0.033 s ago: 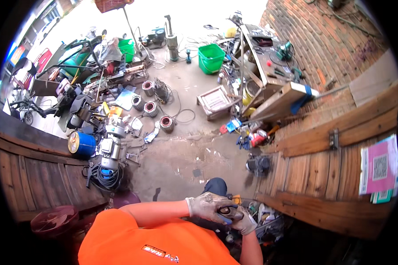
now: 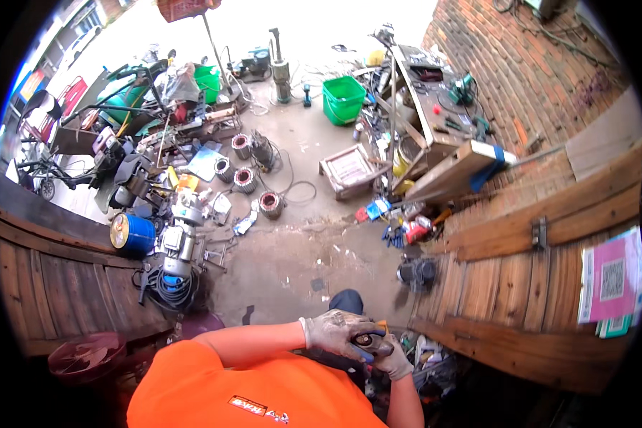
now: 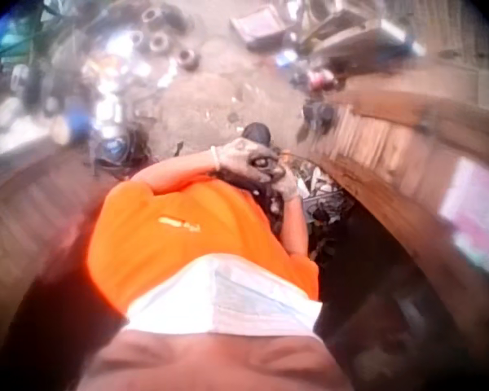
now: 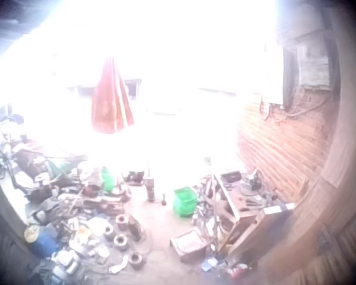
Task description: The person repairs a cylindrical electric motor by using a cordless drill to remove bolts, a hammer to tap components, and a spray can to lubricate parts. They also plug a power cord into a wall socket to test the motor.
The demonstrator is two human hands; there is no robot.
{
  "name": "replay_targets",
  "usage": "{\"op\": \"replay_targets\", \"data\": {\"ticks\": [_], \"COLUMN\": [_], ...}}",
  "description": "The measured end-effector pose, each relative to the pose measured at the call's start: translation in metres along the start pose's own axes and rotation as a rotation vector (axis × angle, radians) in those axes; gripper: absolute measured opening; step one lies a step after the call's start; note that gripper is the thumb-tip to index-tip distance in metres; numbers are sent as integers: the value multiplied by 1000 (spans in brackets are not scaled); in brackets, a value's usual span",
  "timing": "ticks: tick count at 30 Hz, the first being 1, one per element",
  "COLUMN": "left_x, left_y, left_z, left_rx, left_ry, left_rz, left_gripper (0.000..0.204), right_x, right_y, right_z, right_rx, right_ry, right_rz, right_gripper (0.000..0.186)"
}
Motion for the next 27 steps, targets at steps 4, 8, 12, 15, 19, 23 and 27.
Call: {"op": "replay_targets", "data": {"ticks": [4, 8, 12, 15, 19, 23, 27], "left_x": [-8, -61, -140, -176, -220, -206, -189], "left_y": [-90, -160, -175, -186, -188, -259, -348], "left_z": [28, 107, 170, 193, 259, 303, 343], "left_rx": [87, 2, -95, -305, -259, -381, -423], "left_ry": [-248, -830, -1138, -1299, -1400, -1365, -1333], "left_rz": [-252, -669, -740, -855, -926, -875, -933], "left_gripper": [74, 71, 72, 69, 65, 67, 63], "right_x": [64, 136, 194, 237, 304, 366, 439], "right_y": [-59, -121, -172, -213, -260, -298, -332], "right_z": [12, -13, -50, -84, -75, -28, 6], "right_rx": [-452, -581, -472, -347, -477, -334, -419], "right_ry": [382, 545, 739, 623, 609, 638, 621], "right_rz": [-153, -307, -322, -402, -365, -491, -455], "right_gripper": [43, 45, 45, 39, 47, 52, 56]}}
Point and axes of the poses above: each hand's wrist, its own x-axis towards the middle knuckle, its own y-axis out of the palm, z = x × y, the point moved 2 cm from there along x, towards the middle knuckle, and after that the axes turned 7 degrees about z, right-handed, at the moved point
